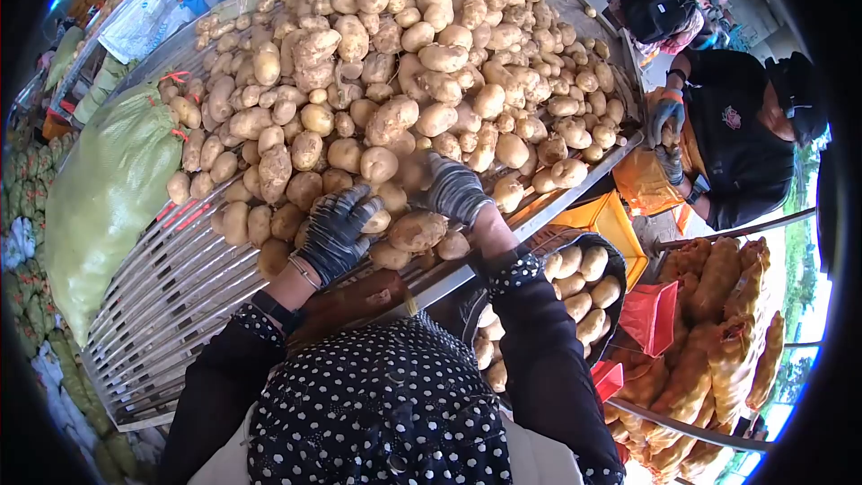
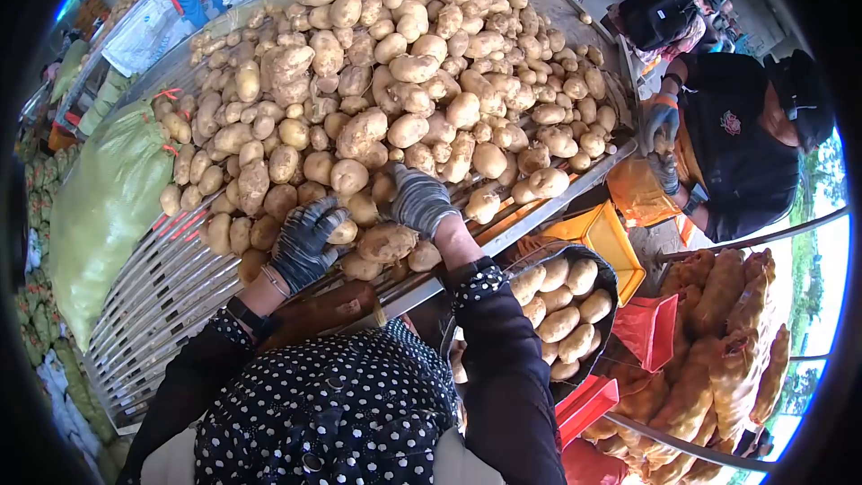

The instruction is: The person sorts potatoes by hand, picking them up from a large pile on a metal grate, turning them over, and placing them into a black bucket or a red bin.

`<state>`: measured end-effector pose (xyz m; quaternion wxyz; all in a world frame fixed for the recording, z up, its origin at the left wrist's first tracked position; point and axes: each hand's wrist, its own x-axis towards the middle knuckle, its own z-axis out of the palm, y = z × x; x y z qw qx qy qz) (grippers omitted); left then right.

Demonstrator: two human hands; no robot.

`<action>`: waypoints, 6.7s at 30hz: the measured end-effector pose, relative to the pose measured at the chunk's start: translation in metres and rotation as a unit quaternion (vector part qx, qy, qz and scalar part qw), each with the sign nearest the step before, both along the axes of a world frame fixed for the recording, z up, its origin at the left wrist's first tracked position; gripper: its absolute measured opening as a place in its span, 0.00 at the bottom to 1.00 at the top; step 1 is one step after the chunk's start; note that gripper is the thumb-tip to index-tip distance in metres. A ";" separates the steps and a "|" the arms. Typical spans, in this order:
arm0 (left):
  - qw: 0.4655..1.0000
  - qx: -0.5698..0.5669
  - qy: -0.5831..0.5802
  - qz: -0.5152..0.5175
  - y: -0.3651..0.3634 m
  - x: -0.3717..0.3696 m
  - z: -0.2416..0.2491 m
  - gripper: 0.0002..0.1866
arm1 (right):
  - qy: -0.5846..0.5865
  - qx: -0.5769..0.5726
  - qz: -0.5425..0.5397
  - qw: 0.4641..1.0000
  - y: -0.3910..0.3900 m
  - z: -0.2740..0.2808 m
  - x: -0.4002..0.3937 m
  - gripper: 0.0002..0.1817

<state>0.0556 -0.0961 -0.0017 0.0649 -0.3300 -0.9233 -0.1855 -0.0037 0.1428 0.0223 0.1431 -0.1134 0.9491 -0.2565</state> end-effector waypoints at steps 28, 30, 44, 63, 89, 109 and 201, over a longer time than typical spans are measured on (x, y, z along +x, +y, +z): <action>0.627 0.554 -0.533 0.127 0.010 -0.007 0.026 0.15 | 0.116 -0.157 -0.181 0.964 0.048 -0.023 0.035 0.21; 0.647 0.544 -0.522 0.109 0.013 -0.007 0.032 0.15 | 0.150 -0.049 -0.172 0.972 0.059 -0.026 0.005 0.20; 0.463 0.668 -0.579 0.066 0.002 -0.001 0.021 0.14 | -0.044 -0.683 -0.295 0.666 0.095 -0.032 0.021 0.19; 0.361 0.683 -0.620 0.135 0.010 -0.001 0.014 0.16 | 0.168 0.260 0.044 0.950 -0.009 -0.026 -0.036 0.16; 0.428 0.670 -0.601 0.080 0.001 0.003 -0.001 0.16 | 0.117 0.227 0.030 0.966 0.004 -0.048 -0.029 0.18; 0.793 0.459 -0.378 0.132 -0.017 0.011 -0.060 0.12 | 0.126 0.183 0.085 0.971 -0.020 -0.032 -0.038 0.08; 0.991 -0.055 0.088 0.081 -0.012 -0.017 -0.043 0.32 | 0.459 -0.557 -0.692 -0.019 0.103 -0.099 0.651 0.22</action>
